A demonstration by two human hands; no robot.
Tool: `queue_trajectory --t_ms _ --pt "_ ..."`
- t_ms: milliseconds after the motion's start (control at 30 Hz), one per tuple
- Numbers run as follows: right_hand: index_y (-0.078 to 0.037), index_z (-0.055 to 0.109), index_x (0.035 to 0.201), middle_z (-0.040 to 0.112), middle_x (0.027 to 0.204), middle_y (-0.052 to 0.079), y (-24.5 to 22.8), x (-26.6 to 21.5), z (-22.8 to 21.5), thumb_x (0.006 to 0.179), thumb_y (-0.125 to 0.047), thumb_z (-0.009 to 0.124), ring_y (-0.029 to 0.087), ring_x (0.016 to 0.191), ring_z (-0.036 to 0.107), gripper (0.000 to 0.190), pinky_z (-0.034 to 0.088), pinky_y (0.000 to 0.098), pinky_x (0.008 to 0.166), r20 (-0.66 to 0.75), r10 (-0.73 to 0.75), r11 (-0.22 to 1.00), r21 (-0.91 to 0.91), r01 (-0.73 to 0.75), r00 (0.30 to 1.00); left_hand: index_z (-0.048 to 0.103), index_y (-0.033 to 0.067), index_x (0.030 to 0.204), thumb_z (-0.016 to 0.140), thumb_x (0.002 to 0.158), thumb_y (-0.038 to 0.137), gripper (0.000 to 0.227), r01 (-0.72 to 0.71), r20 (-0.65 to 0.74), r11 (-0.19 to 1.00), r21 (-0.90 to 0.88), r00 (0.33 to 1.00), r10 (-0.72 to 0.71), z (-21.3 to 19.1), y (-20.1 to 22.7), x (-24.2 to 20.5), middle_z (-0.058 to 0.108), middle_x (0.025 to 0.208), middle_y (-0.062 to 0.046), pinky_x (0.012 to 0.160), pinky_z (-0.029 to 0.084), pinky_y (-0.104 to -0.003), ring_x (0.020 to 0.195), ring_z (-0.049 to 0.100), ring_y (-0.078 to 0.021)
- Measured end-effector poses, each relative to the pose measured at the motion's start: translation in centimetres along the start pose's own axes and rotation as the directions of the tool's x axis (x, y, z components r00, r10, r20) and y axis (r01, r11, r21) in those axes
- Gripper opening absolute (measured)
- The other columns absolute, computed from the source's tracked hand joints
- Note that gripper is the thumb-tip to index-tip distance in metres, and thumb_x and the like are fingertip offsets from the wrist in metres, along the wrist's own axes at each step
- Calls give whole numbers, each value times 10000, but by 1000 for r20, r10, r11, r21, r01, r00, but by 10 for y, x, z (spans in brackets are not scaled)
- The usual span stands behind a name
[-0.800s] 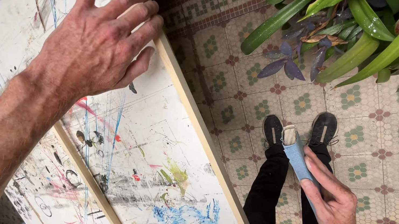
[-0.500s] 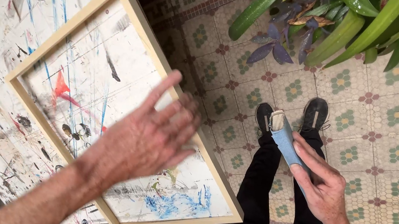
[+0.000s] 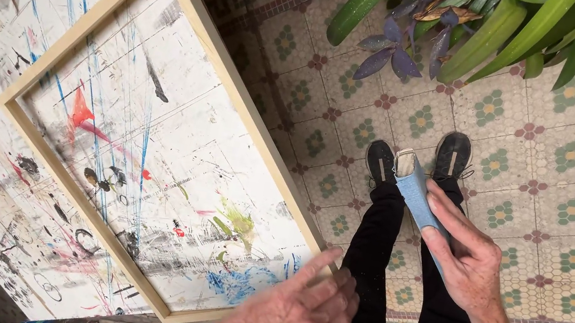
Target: Sanding the edges and surfaces of a wooden frame using a sanding block
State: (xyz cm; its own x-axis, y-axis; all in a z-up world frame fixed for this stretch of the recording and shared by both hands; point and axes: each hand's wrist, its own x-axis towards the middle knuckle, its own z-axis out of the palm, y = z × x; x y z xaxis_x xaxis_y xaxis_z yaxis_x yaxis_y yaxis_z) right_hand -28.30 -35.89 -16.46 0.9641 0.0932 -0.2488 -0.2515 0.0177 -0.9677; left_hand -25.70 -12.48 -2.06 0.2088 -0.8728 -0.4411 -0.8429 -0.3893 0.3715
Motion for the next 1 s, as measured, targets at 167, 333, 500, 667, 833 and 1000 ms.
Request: queue_trajectory --t_ms 167,333,500,667,833,1000 --pt "43 529 1279 489 1421 265 -7 -3 10 888 11 576 324 1360 489 396 387 369 1185 24 8 999 39 -9 1000 646 220 1210 357 1019 540 471 173 -71 957 233 984 -161 -37 -112 -28 648 1161 -64 1160 184 -626 1294 542 -259" --pt "-4 500 1327 469 1446 231 -5 -23 29 884 -63 614 345 1376 468 461 416 392 1161 146 -23 997 73 12 989 307 -174 1581 454 1180 448 754 802 -433 592 -80 507 -745 -83 -182 -74 290 1583 -481 1066 -68 -693 1450 228 -645" --pt "58 489 1331 455 1443 270 -38 -24 64 936 -114 564 338 1400 419 437 329 421 1196 152 18 980 195 -48 988 48 47 1536 369 884 794 1042 617 -299 756 -219 695 -654 20 -18 -33 104 1617 -170 1209 174 -585 1517 206 -297" --pt "27 429 1389 370 1509 223 -54 -7 92 956 -58 546 307 1454 332 457 277 410 1237 165 -9 972 233 -30 986 253 -13 1492 452 869 728 988 584 -344 686 -434 596 -726 54 28 -27 231 1580 -192 1179 185 -557 1466 251 -340" --pt "-7 378 1419 358 1517 190 -60 32 118 950 -195 562 281 1439 358 538 341 385 1202 154 21 993 108 -38 988 266 72 1518 673 655 787 1192 597 -415 715 -363 583 -698 68 21 -36 248 1593 -111 1169 205 -561 1464 276 -307" --pt "-21 261 1492 205 1600 178 -61 -8 104 999 -220 500 284 1498 258 583 264 392 1252 213 -30 1000 3 30 977 245 91 1541 660 578 993 1383 654 -466 736 -176 603 -648 72 15 -40 200 1604 -84 1163 253 -500 1464 278 -244"
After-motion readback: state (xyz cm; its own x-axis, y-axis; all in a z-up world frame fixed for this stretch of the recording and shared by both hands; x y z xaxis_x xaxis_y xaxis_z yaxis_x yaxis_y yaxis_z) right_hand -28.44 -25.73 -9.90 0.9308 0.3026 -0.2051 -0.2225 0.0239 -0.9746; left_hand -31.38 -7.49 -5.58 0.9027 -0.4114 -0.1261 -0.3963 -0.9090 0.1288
